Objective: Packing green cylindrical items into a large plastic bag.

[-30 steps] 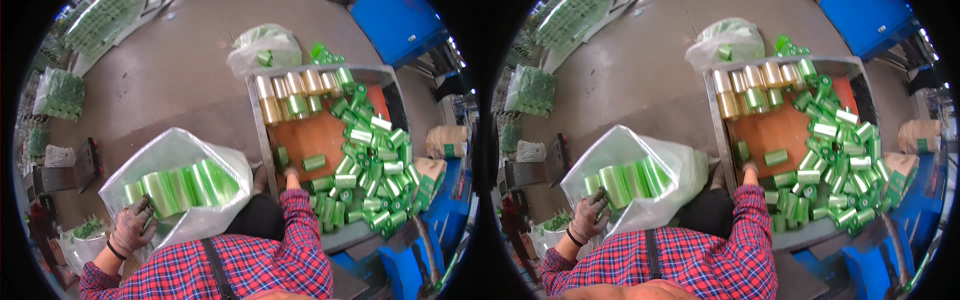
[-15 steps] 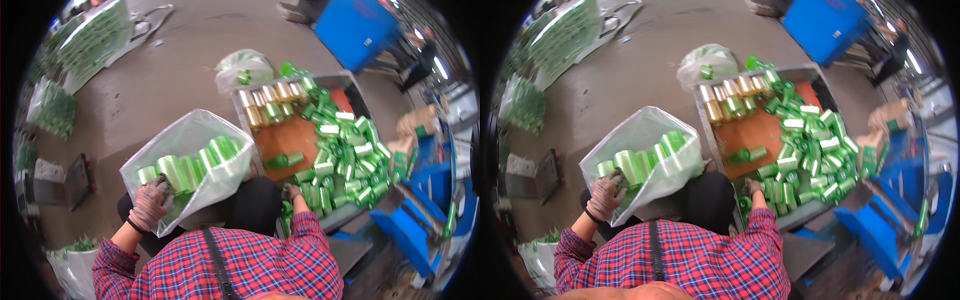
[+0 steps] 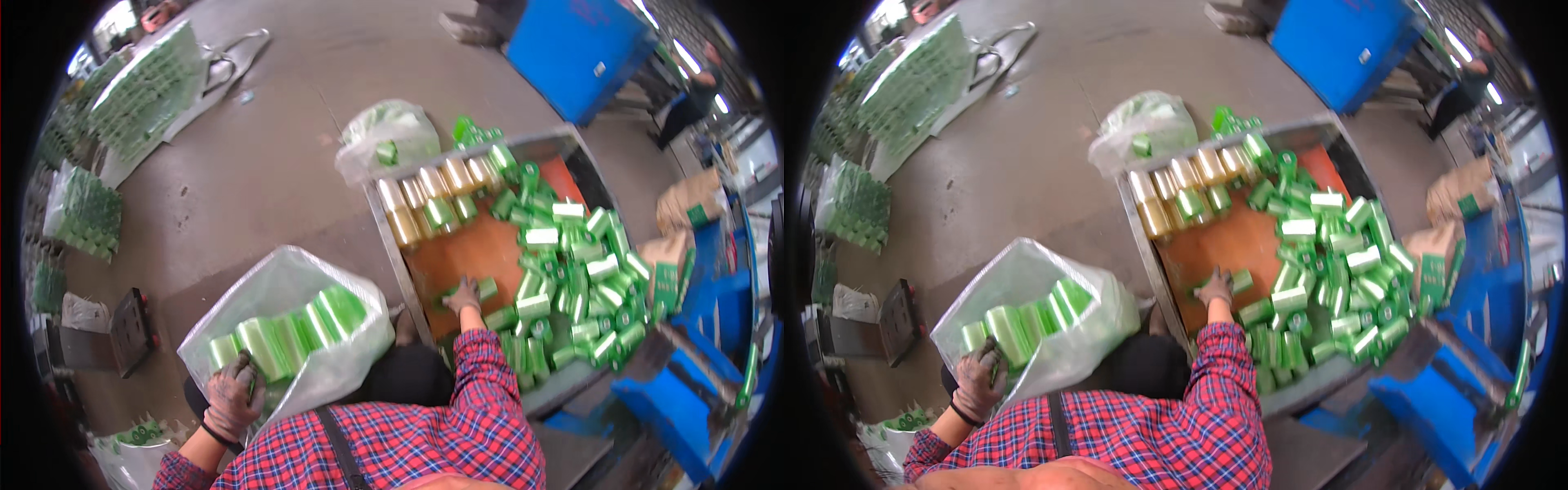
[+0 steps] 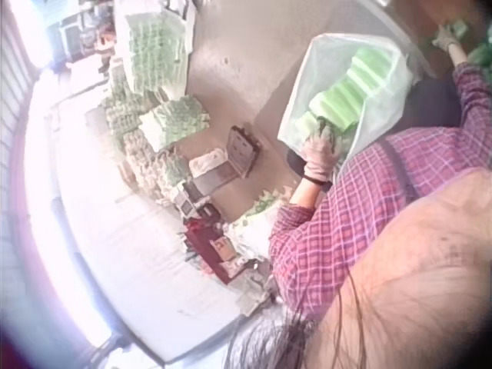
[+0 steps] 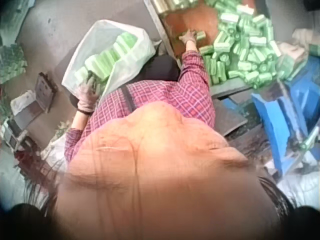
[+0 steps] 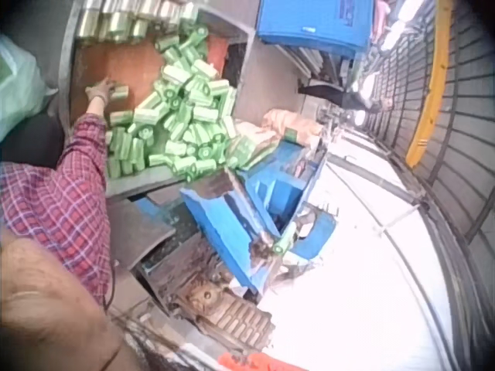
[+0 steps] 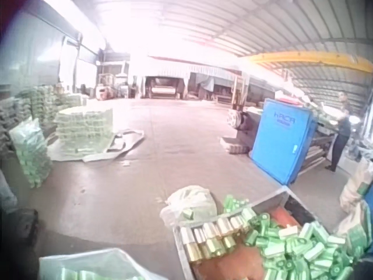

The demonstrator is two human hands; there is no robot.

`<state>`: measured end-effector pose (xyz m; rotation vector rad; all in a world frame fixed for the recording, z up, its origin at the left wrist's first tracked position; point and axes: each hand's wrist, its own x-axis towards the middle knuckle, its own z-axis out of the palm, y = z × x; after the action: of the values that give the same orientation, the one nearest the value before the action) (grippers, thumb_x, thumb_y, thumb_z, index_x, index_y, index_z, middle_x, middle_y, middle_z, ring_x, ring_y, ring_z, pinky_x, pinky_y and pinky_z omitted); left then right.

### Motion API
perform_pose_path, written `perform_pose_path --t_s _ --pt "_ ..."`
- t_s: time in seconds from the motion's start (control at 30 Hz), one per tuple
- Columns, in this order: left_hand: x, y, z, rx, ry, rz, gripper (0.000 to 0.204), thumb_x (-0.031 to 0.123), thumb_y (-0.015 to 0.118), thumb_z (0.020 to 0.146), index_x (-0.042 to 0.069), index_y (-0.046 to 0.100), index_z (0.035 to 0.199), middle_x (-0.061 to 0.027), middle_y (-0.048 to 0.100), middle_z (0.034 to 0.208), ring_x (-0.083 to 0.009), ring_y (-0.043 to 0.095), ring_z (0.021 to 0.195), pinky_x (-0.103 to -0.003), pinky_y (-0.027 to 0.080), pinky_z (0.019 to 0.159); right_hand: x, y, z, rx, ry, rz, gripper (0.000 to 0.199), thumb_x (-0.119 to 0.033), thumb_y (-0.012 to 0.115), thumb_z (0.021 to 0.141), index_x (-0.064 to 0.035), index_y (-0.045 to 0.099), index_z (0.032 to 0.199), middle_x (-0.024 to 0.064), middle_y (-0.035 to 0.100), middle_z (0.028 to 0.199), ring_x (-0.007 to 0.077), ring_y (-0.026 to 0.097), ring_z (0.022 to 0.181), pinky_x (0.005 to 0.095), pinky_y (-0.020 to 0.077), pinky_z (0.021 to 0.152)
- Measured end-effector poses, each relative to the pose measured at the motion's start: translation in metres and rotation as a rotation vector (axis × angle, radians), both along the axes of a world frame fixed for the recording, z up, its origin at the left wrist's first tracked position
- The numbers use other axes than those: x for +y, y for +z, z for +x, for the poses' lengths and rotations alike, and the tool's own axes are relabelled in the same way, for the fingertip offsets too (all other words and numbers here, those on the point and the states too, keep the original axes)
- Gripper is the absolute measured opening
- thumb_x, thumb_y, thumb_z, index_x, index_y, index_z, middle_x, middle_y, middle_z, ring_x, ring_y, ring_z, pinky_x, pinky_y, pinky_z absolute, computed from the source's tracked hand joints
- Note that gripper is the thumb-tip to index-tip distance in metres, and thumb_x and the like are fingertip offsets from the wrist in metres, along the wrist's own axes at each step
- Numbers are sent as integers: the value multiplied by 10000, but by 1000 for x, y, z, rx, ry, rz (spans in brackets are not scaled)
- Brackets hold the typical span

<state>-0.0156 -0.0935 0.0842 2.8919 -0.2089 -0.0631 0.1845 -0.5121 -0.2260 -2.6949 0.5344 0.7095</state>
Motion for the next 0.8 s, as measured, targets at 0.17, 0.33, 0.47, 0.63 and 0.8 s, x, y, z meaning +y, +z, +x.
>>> perform_pose_path --t_s 0.17,0.33,0.47,0.63,0.8 --pt "5 -3 -10 2 31 -14 227 136 621 674 -8 596 849 -203 589 987 -314 589 866 -394 472 727 19 -14 -15 28 55 68 831 -300 742 618 -119 316 1309 215 398 1272 377 346 1203 391 303 1015" --pt "-1 -1 -7 -85 -21 9 223 158 614 700 0 584 855 -189 580 996 -304 592 816 -388 480 703 3 12 -88 -365 -878 1113 522 -393 651 734 -85 507 1131 126 594 961 274 563 897 391 462 765" --pt "2 -5 -5 -136 -28 -28 218 163 616 698 15 572 852 -184 583 968 -318 590 759 -396 469 685 -11 133 -140 -18 -607 2162 563 -552 508 791 -91 493 1113 132 590 972 249 570 810 360 480 641" --pt "-13 12 1 -232 -245 -62 220 172 578 735 45 581 914 -176 544 1081 -316 545 956 -400 425 827 13 277 -123 -420 -474 2087 651 -534 511 803 -66 406 1244 194 530 1111 315 592 770 410 521 654" --pt "-52 18 -5 212 -559 -97 238 203 520 769 71 577 958 -139 582 995 -308 585 893 -413 453 775 121 346 -101 -224 -23 1691 638 -464 551 810 -20 398 1242 207 526 1126 305 609 843 335 525 686"
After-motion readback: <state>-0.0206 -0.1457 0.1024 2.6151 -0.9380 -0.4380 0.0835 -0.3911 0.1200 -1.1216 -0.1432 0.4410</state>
